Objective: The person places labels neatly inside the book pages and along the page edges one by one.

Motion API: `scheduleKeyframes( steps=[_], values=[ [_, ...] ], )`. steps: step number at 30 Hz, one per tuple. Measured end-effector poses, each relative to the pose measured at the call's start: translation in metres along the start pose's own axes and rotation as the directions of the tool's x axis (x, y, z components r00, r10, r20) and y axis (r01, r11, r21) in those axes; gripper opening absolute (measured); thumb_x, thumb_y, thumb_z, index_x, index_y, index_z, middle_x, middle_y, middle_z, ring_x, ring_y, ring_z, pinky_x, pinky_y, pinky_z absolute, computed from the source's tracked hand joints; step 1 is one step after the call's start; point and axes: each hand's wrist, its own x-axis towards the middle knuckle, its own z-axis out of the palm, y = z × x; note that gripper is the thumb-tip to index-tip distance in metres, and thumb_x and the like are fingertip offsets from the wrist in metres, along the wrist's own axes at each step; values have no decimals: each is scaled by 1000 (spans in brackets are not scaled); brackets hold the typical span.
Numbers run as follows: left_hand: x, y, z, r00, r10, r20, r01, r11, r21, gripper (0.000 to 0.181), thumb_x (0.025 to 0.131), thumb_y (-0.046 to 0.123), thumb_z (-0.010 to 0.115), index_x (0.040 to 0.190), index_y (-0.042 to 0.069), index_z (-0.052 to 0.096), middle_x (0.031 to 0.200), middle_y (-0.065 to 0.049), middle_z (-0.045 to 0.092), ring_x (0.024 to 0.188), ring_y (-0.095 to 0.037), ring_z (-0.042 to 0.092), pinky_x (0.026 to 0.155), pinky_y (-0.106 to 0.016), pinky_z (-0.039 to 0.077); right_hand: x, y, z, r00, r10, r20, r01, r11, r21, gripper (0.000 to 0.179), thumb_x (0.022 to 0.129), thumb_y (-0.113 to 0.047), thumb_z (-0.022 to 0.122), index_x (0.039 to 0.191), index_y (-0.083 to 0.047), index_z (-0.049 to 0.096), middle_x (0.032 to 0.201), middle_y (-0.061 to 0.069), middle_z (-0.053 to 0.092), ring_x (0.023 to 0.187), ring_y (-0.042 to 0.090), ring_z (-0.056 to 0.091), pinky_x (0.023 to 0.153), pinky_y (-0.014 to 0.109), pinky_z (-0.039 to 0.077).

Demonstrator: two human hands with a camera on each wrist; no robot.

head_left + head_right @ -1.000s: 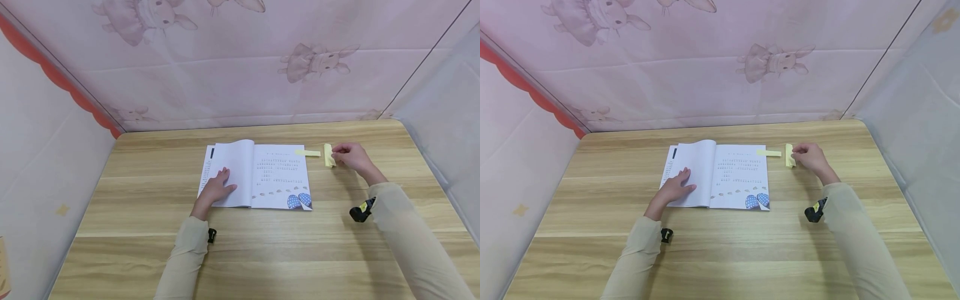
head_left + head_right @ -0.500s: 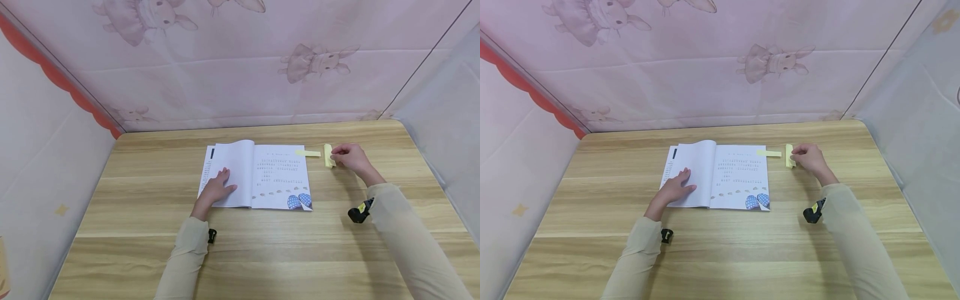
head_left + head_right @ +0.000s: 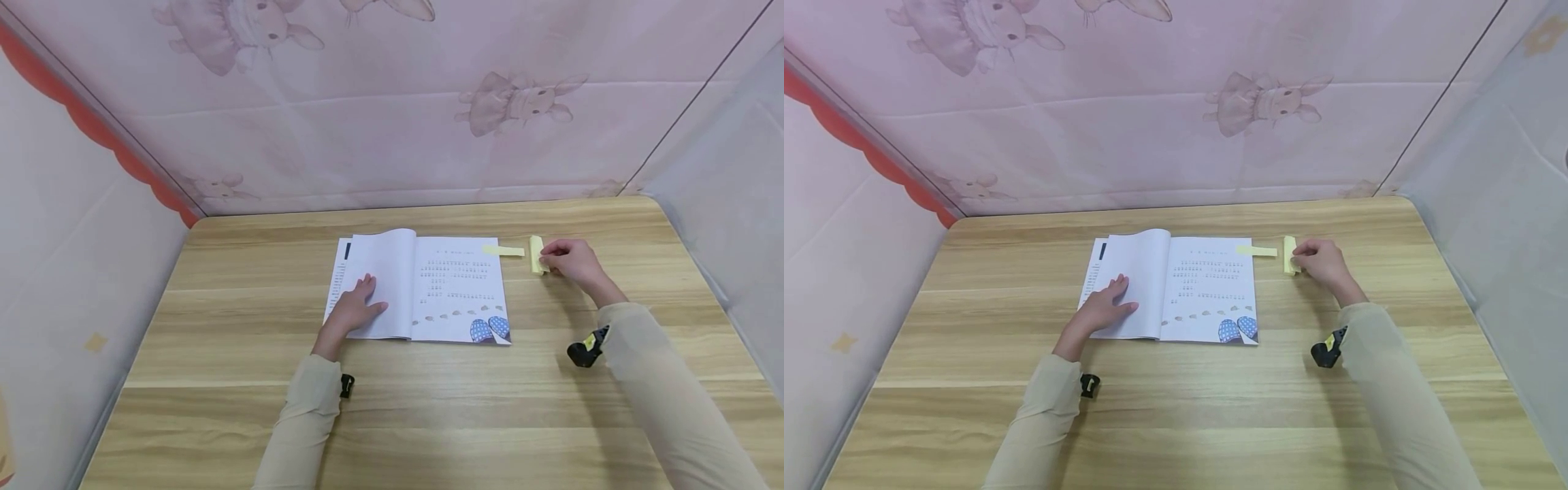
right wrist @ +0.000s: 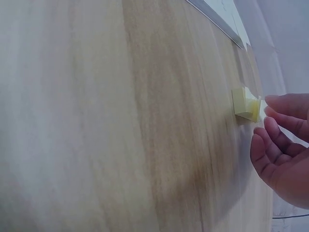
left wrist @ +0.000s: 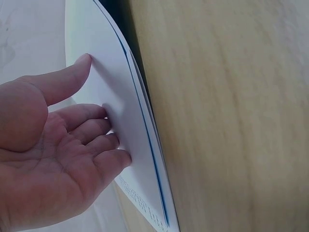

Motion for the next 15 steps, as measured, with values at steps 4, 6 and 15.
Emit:
scheduleKeyframes(
  steps=[4, 6, 15],
  values=[
    [0, 0, 0, 1000, 0, 0, 0, 1000, -2, 64, 92, 29, 53, 143, 3, 23, 150, -6, 13, 138, -25, 9, 111, -39, 13, -1, -1, 0, 1000, 1, -3, -1, 1000, 4, 25, 87, -4, 57, 104, 14, 56, 76, 6, 59, 63, 7, 52, 56, 22, 49],
    [0, 1, 0, 1000, 2, 0, -2, 1000, -1, 64, 92, 29, 53, 143, 3, 23, 150, -6, 13, 137, -25, 9, 111, -39, 13, -1, -1, 1, 1000, 8, 1, -8, 1000, 11, 25, 87, -4, 57, 104, 15, 56, 77, 7, 59, 63, 6, 52, 57, 22, 49],
    [0, 1, -1, 1000, -2, 1, 2, 1000, -4, 64, 92, 30, 53, 143, 3, 23, 150, -6, 14, 137, -25, 9, 111, -39, 13, 2, 5, 2, 1000, 19, 20, -19, 1000, -13, 24, 86, -2, 59, 104, 13, 56, 77, 5, 55, 63, 7, 53, 56, 22, 49]
  ],
)
